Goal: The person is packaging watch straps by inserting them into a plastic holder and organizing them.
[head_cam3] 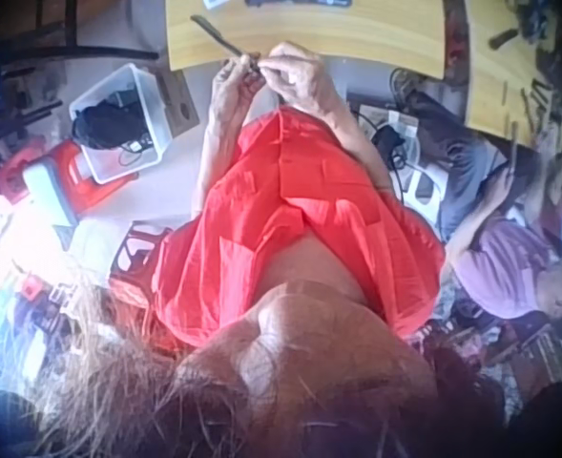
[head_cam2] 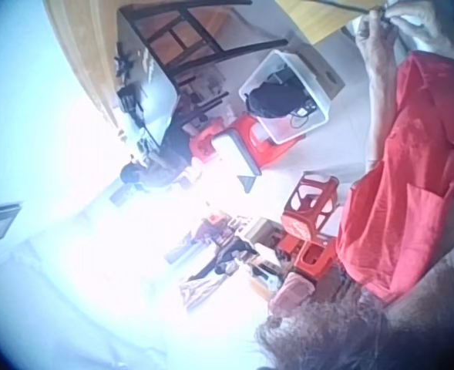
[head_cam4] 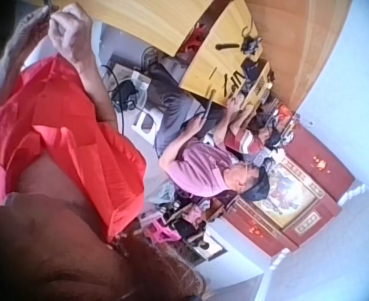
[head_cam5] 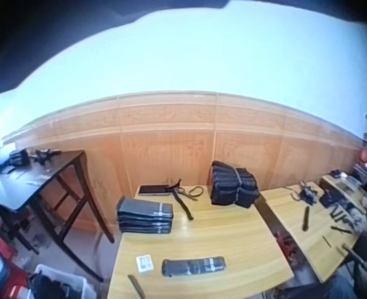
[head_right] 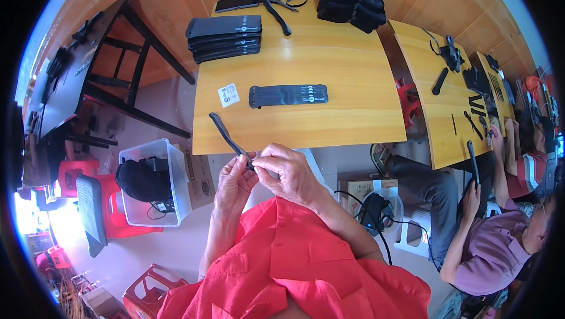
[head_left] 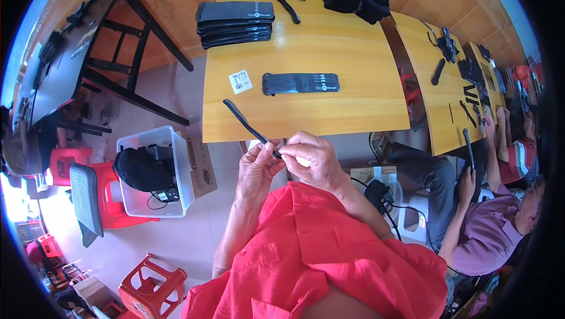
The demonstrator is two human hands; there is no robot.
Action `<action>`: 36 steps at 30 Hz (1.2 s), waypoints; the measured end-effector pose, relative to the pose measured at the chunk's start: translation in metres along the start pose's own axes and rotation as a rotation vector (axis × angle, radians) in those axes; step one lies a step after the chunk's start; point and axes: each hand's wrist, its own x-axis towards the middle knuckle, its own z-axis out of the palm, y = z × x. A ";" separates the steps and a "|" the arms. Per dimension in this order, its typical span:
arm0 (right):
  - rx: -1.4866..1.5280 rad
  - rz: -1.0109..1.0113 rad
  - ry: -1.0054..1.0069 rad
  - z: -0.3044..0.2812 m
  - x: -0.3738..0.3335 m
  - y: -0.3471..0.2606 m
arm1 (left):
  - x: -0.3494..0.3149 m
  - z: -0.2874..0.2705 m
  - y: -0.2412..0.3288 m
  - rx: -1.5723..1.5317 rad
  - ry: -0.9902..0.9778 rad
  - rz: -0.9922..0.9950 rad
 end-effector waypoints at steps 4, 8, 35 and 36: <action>0.016 0.024 -0.026 -0.003 0.001 0.003 | 0.001 0.001 0.001 -0.002 -0.009 -0.009; 0.029 0.036 -0.087 -0.008 0.005 0.004 | 0.002 0.003 0.003 0.043 -0.019 -0.002; 0.229 0.401 -0.077 0.024 -0.009 0.023 | -0.015 0.003 0.001 1.065 0.348 0.704; 0.249 0.432 -0.087 0.026 -0.009 0.024 | -0.017 0.004 0.001 1.064 0.351 0.705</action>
